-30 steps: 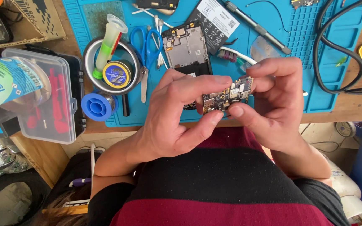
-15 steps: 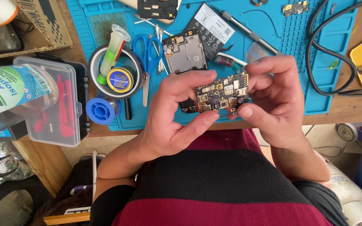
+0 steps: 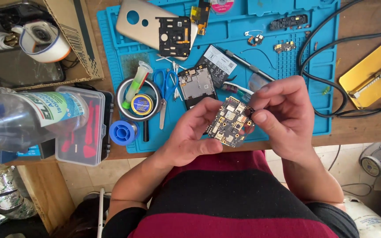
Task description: Cleaning a mobile phone motherboard using isopropyl alcohol, a toothbrush, and cotton swabs on a repair mat.
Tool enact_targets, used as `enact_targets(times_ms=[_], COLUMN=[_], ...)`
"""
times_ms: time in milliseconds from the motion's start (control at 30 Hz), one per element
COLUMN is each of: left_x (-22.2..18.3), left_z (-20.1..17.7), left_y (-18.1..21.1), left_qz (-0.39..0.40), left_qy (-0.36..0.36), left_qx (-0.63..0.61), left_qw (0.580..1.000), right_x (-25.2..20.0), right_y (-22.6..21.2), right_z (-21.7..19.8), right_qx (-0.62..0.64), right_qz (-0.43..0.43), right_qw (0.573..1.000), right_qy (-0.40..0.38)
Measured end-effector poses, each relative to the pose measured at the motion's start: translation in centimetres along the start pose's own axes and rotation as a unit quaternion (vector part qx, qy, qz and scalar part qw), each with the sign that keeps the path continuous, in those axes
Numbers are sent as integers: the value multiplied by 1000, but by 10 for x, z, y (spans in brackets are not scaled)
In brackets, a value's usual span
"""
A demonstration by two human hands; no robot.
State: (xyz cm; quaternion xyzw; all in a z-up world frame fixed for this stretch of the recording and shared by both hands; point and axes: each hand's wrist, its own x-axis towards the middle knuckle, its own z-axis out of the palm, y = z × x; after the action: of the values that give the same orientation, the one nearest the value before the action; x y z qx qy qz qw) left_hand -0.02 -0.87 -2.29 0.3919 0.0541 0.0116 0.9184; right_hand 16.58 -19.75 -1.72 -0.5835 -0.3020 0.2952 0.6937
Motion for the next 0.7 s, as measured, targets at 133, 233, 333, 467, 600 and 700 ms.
enact_targets(times_ms=[133,233,333,467,600,700], left_x=[0,-2,-4,-6,-6,-8], left_z=[7,6,6,7,8,5], left_y=[7,1,-3,-6,-9,-8], left_qz=[-8,9,61,86,95,89], left_qy=[4,4,21,43,71,87], left_qx=[83,117,166,221,196,201], left_qw=[997,993,984,971,973,972], right_x=[10,15,19,19,20,9], right_y=[-9,-12,-14,-16,-22,-25], right_z=[7,9,9,7,2,-19], right_qx=[12,13,-31,-50,-64,-178], right_qz=[-16,-27,-36,-17,-13,-38], right_qw=[999,998,998,997,996,982], right_qy=[-38,-50,-50,-58,-60,-44])
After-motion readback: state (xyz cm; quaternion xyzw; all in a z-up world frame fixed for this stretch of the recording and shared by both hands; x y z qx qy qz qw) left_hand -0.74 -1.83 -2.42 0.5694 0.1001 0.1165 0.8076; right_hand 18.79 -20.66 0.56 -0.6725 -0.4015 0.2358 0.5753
